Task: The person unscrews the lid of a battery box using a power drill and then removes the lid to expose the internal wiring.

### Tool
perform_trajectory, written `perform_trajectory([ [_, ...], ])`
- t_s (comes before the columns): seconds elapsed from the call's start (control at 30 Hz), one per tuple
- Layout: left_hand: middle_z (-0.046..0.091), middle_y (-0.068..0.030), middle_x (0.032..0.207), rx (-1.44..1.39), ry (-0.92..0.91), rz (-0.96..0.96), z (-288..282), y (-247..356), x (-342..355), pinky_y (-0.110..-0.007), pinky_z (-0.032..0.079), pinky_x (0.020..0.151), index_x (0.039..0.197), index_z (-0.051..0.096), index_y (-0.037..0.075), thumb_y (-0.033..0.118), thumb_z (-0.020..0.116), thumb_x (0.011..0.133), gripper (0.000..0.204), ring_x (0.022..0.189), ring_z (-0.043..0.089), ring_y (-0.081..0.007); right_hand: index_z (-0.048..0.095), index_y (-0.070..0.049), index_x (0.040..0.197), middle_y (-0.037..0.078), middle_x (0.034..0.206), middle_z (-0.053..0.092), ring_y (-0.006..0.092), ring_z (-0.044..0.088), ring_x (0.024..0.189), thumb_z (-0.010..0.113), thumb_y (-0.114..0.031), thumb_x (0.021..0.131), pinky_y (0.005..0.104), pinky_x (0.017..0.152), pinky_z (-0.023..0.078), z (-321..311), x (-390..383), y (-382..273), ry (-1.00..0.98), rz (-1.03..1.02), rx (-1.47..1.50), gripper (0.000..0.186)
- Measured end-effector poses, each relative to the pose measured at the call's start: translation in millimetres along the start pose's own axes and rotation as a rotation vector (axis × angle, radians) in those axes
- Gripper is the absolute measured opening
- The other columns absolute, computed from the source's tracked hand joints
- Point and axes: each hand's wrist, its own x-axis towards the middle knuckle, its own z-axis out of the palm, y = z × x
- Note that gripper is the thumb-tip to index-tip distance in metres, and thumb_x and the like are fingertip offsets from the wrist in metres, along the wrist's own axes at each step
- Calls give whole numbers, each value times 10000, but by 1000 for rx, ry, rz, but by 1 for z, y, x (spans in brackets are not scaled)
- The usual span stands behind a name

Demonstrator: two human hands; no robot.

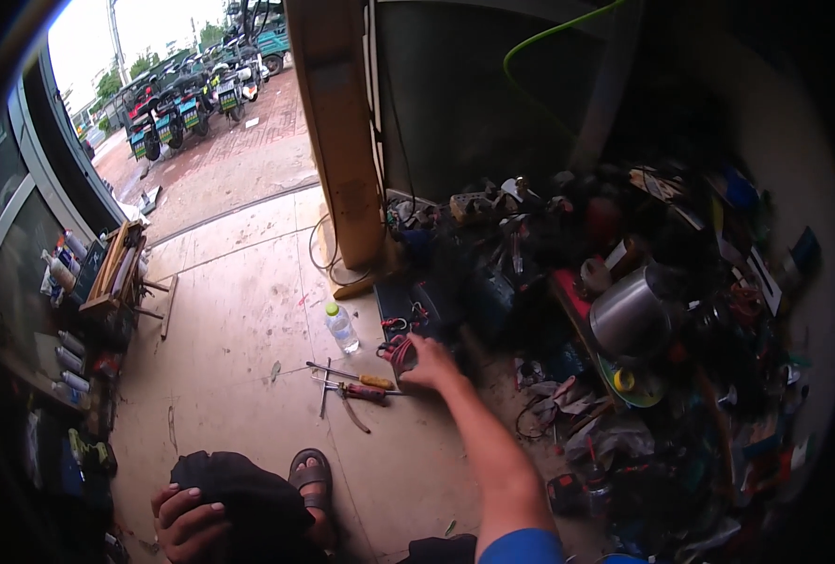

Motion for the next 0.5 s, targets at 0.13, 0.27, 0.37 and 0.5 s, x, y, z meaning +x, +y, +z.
perform_trajectory([
  [0.13, 759, -100, 1115, -47, -25, -5, -1, -13, -4, -496, 467, 1058, 971, 781, 72, 114, 677, 892, 138, 1135, 674, -336, 502, -156, 1505, 198, 1334, 611, 383, 591, 1248, 948, -369, 595, 431, 1075, 489, -41, -5, 20, 56, -82, -67, 1035],
  [0.27, 764, -93, 1110, -64, -26, -27, -7, -23, -12, -491, 466, 1062, 958, 785, 78, 105, 691, 883, 123, 1129, 679, -325, 489, -138, 1512, 163, 1352, 613, 366, 563, 1278, 937, -324, 635, 447, 1095, 461, -39, 6, -2, 75, -56, -89, 1002],
  [0.37, 766, -87, 1104, -72, -14, -34, -11, -25, -16, -489, 463, 1068, 947, 787, 83, 89, 711, 868, 110, 1130, 680, -318, 470, -142, 1520, 151, 1351, 619, 337, 545, 1303, 933, -329, 658, 466, 1100, 436, -3, 18, -19, 13, -40, -313, 996],
  [0.5, 766, -85, 1109, -68, 25, -45, -19, -28, -28, -481, 465, 1068, 947, 787, 88, 77, 721, 861, 109, 1132, 680, -315, 355, -117, 1570, 143, 1438, 561, 327, 506, 1353, 927, -375, 690, 500, 1117, 402, 41, 22, -8, 49, 78, -412, 1080],
])
